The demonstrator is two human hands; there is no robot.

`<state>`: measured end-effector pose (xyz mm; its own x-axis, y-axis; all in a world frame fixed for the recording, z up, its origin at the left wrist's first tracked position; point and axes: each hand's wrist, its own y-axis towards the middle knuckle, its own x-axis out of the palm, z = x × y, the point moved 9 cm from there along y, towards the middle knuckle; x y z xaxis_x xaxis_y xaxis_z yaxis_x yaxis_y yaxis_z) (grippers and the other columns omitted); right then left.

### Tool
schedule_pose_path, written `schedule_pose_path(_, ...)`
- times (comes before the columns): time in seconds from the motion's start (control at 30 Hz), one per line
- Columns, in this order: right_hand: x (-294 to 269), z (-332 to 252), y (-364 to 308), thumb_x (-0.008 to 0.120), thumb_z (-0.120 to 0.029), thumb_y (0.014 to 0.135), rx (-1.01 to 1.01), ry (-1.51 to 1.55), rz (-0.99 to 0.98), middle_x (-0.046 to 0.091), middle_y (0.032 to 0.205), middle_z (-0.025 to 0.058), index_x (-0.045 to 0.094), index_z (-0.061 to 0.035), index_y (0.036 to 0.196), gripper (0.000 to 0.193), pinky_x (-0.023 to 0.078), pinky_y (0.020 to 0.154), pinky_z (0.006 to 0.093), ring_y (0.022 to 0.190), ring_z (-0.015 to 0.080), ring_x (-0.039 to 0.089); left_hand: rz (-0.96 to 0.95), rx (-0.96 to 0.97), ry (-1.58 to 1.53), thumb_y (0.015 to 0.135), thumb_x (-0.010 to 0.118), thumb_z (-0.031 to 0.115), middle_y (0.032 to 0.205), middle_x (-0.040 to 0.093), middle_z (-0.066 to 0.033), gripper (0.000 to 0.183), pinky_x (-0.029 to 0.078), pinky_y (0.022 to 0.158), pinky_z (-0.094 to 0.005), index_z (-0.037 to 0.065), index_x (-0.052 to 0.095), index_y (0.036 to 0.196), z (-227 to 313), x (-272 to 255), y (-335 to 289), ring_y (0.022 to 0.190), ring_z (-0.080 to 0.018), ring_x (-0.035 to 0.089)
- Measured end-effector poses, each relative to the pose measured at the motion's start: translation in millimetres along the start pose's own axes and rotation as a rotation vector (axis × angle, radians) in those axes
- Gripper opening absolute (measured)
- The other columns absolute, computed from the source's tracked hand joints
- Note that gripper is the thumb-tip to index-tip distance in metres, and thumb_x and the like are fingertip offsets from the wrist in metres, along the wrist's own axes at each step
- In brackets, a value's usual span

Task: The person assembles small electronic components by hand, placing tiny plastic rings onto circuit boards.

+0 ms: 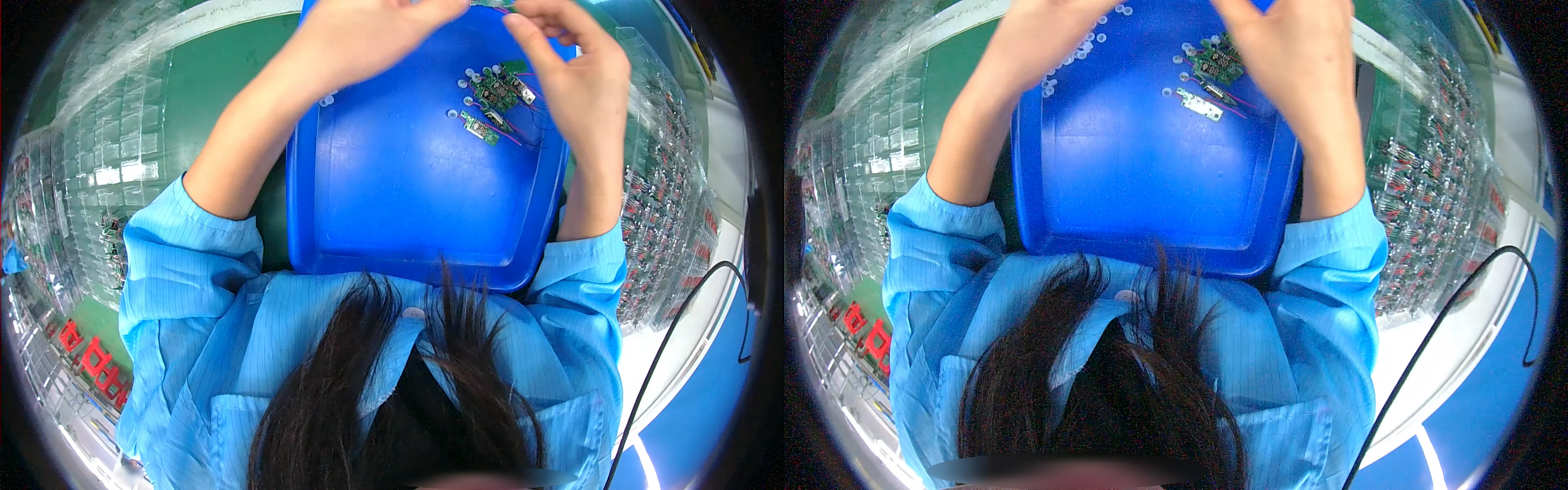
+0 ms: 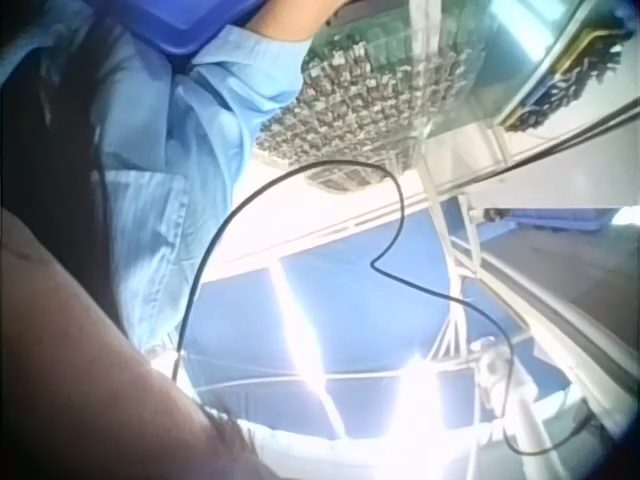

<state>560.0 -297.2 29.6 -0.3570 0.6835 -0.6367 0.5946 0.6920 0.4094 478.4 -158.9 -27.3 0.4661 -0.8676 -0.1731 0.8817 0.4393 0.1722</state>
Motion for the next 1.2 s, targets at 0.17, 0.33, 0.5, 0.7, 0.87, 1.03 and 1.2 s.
schedule_pose_path(0.17, -14.4, 89.6, 10.7, 0.079, -0.017, 0.090, 0.104, -0.059, -0.203, 0.073, 0.090, -0.0002, 0.074, -0.0033, 0.099, 0.017, 0.047, 0.080, 0.0248, 0.086, 0.0071, 0.063, 0.048, 0.154, 0.392, 0.089, 0.074, 0.010, 0.091, 0.069, -0.0097, 0.019, 0.052, 0.079, -0.0324, 0.000, 0.072, 0.105, 19.3, -20.9, 12.6, 0.085, -0.0214, 0.065)
schedule_pose_path(0.33, 22.9, 97.1, -0.3, 0.076, -0.019, 0.091, 0.167, -0.084, -0.544, 0.071, 0.086, 0.0003, 0.073, -0.0038, 0.095, 0.016, 0.047, 0.077, 0.0272, 0.083, 0.0109, 0.062, 0.067, 0.198, 0.641, 0.086, 0.073, 0.010, 0.092, 0.069, -0.0186, 0.010, 0.053, 0.080, -0.0428, 0.001, 0.076, 0.089, 7.9, -15.2, 8.9, 0.086, -0.0364, 0.067)
schedule_pose_path(0.5, 6.3, 78.6, 13.4, 0.074, -0.022, 0.094, 0.070, -0.243, -0.345, 0.072, 0.088, 0.0034, 0.077, -0.0052, 0.099, 0.018, 0.050, 0.077, 0.0301, 0.083, 0.0131, 0.064, 0.035, 0.287, 0.829, 0.084, 0.071, 0.013, 0.092, 0.067, -0.0187, 0.012, 0.052, 0.085, -0.0447, 0.002, 0.076, 0.087, 19.2, 3.2, 21.6, 0.095, -0.0360, 0.065)
schedule_pose_path(0.7, 23.8, 27.6, 32.5, 0.077, -0.003, 0.079, -0.284, -0.417, -0.104, 0.069, 0.087, 0.0114, 0.076, -0.0029, 0.093, 0.015, 0.052, 0.080, 0.0361, 0.086, 0.0294, 0.064, -0.027, 0.423, 1.212, 0.081, 0.068, 0.013, 0.093, 0.066, -0.0164, 0.013, 0.051, 0.091, -0.0438, 0.001, 0.073, 0.078, 11.2, 31.1, 28.2, 0.099, -0.0342, 0.061)
schedule_pose_path(0.87, 36.6, 35.4, 26.9, 0.076, -0.004, 0.075, -0.348, -0.459, -0.115, 0.067, 0.093, 0.0106, 0.077, -0.0043, 0.091, 0.016, 0.051, 0.084, 0.0394, 0.093, 0.0313, 0.060, 0.006, 0.550, 1.182, 0.083, 0.064, 0.014, 0.091, 0.067, -0.0163, 0.017, 0.052, 0.087, -0.0447, 0.000, 0.071, 0.077, 11.8, 41.4, 24.0, 0.097, -0.0342, 0.063)
schedule_pose_path(1.03, 22.1, 36.3, 27.7, 0.073, -0.003, 0.082, -0.353, -0.414, -0.001, 0.071, 0.094, 0.0115, 0.075, -0.0032, 0.090, 0.008, 0.053, 0.083, 0.0356, 0.089, 0.0281, 0.065, 0.014, 0.297, 0.985, 0.088, 0.064, 0.011, 0.084, 0.071, -0.0173, 0.014, 0.055, 0.070, -0.0402, 0.001, 0.072, 0.083, 39.7, 23.0, 18.7, 0.079, -0.0322, 0.070)
schedule_pose_path(1.2, 20.2, 65.7, 30.6, 0.068, -0.009, 0.096, 0.138, 0.208, -0.269, 0.071, 0.090, 0.0058, 0.072, -0.0009, 0.097, 0.009, 0.050, 0.076, 0.0266, 0.081, 0.0138, 0.064, -0.112, -0.261, -0.016, 0.091, 0.075, 0.010, 0.085, 0.075, -0.0088, 0.017, 0.055, 0.069, -0.0262, -0.002, 0.076, 0.103, -34.8, 2.7, 17.9, 0.071, -0.0135, 0.068)
